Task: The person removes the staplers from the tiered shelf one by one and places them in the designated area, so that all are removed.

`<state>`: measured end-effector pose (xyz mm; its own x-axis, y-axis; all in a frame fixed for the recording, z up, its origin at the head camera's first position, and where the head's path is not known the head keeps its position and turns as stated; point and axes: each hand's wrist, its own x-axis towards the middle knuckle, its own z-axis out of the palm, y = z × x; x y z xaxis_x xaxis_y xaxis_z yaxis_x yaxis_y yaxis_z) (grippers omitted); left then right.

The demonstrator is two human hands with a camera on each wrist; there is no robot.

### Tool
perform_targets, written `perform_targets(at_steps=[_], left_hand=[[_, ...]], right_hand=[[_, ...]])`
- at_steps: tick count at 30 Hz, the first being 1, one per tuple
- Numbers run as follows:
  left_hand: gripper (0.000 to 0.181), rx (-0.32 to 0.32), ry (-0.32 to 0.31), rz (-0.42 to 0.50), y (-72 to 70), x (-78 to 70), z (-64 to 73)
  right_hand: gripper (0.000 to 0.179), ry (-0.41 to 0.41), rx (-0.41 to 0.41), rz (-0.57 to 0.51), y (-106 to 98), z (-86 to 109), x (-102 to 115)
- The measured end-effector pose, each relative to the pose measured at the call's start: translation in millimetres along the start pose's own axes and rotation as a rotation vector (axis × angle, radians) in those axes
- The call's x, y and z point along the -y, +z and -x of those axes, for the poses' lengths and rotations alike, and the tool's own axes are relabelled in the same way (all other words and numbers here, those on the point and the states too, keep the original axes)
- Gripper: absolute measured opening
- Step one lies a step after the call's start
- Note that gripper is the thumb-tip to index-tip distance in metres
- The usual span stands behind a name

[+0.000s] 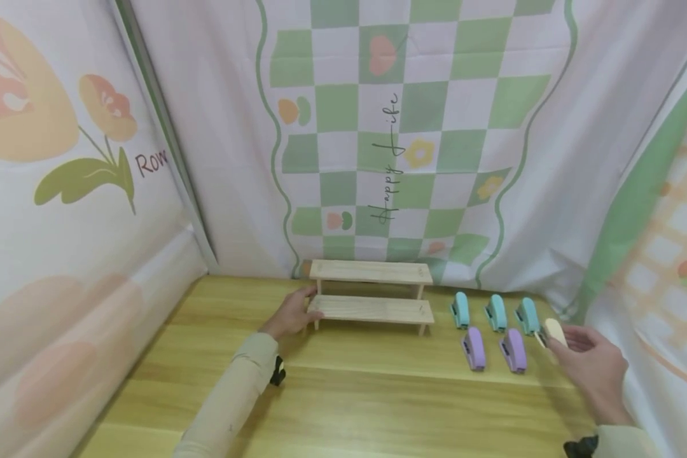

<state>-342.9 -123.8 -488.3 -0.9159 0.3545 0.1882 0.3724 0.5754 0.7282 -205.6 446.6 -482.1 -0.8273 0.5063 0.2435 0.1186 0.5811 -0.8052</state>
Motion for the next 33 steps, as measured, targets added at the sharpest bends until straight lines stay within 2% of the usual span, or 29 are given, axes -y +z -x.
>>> perform_targets(at_steps=[5, 10, 21, 30, 33], left_hand=[[0.070, 0.003, -0.009, 0.010, 0.4, 3.1, -1.0], [0.069, 0.009, -0.001, 0.020, 2.4, 6.2, -1.3], [0.068, 0.012, 0.027, 0.035, 1.5, 2.0, -0.5], [0.068, 0.015, -0.003, 0.039, 1.9, 2.0, -0.9], [0.068, 0.014, -0.004, 0.040, 0.6, 2.5, -1.3]], right_hand=[[0.056, 0.032, 0.083, 0.064, -2.8, -3.9, -9.4], [0.059, 0.077, 0.117, 0.122, -1.5, -7.4, -17.9], [0.058, 0.047, 0.101, 0.193, 4.1, -11.4, -31.3], [0.059, 0.035, 0.117, 0.185, 3.5, -10.1, -33.3], [0.060, 0.019, 0.091, 0.201, 4.5, -11.3, -30.2]])
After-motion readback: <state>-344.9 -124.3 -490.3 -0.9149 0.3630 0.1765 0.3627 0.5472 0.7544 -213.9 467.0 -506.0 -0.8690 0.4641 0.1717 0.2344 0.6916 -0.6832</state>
